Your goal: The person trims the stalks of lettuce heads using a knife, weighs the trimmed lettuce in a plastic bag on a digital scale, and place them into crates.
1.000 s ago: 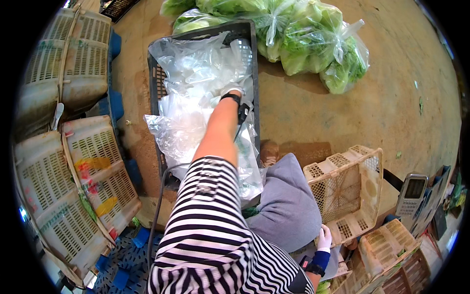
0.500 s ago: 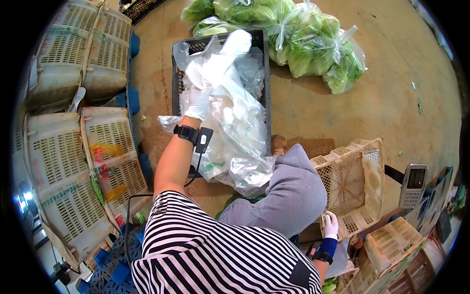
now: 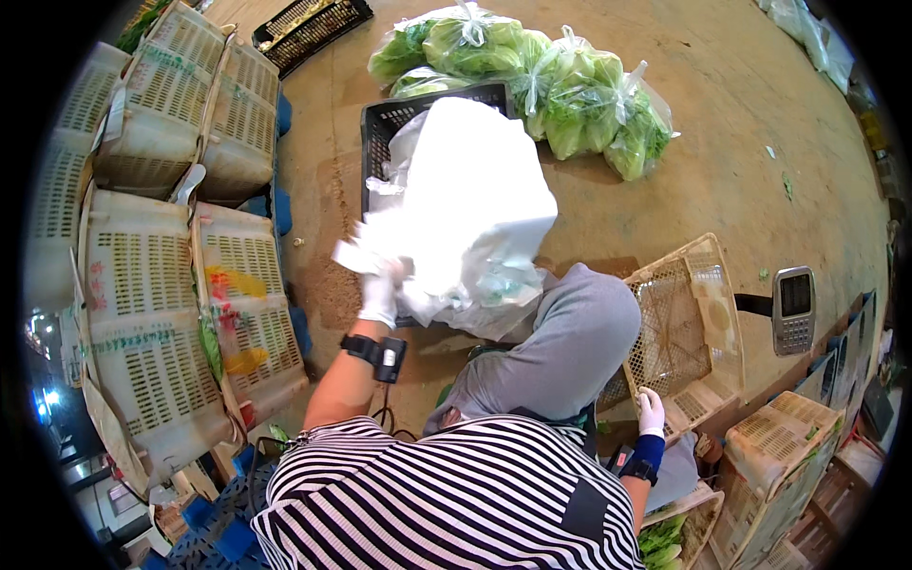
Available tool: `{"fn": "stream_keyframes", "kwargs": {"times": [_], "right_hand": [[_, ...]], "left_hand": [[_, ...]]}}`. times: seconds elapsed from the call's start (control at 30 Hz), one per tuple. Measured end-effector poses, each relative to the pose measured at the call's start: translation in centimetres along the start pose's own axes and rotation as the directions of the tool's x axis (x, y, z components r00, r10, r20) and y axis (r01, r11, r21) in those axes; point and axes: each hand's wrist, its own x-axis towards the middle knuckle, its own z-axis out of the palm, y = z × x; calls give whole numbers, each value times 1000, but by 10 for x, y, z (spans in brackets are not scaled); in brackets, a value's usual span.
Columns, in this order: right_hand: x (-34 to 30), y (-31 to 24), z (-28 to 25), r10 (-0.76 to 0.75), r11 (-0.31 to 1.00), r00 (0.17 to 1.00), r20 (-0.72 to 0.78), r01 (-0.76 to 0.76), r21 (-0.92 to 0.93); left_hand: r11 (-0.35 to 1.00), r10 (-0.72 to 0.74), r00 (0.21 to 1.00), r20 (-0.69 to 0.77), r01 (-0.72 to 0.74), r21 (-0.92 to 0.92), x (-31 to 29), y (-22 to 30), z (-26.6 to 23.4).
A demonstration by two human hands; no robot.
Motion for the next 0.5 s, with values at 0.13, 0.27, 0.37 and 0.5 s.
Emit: {"fn": "stream_keyframes", "kwargs": {"times": [0.13, 0.27, 0.37, 0.5], "right_hand": [[-9, -3, 1, -27, 999, 1000, -3, 27, 34], [-32, 18, -17, -80, 995, 991, -111, 86, 54], [-42, 14, -21, -51, 988, 993, -105, 65, 138], [-56, 7, -26, -78, 975, 990, -121, 101, 198]], "left_hand": [[822, -382, 896, -225, 441, 359, 6, -99, -89], [346, 618, 772, 150, -438, 830, -40, 20, 12], [270, 599, 654, 462, -708, 653, 3, 0, 52], [-25, 156, 844, 513, -516, 856, 18, -71, 101]]}}
